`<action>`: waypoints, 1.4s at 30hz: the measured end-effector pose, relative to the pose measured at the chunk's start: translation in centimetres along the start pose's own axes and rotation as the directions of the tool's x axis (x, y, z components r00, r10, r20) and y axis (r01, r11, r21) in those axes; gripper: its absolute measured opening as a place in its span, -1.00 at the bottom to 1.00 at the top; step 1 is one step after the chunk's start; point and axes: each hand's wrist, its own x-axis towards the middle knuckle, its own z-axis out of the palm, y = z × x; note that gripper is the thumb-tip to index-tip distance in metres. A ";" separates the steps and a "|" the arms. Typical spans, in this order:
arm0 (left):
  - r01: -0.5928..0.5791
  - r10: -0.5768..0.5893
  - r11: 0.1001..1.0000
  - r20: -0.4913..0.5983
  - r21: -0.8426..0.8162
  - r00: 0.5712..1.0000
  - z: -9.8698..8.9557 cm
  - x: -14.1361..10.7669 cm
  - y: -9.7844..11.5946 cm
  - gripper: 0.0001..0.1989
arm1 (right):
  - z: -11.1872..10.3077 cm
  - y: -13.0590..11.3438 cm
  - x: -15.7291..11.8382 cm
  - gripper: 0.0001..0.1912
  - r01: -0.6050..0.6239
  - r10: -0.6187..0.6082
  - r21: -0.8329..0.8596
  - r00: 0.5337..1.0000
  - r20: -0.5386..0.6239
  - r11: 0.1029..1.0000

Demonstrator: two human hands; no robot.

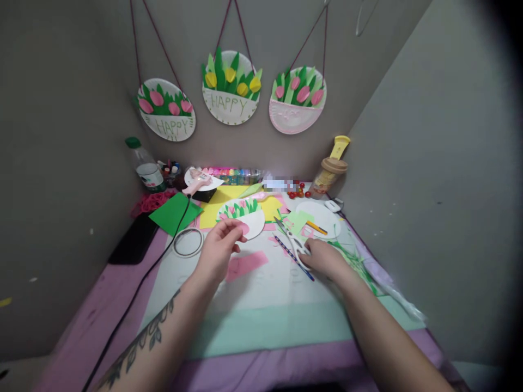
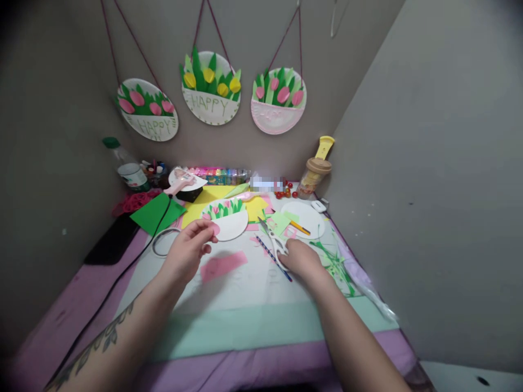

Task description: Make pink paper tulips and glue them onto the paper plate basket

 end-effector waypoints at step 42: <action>0.139 -0.130 0.984 0.087 -0.109 0.988 3.1 3.6 0.9 -0.72 | 3.6 -9.7 -2.5 -0.62 0.236 -0.277 0.964 0.941 -0.195 0.121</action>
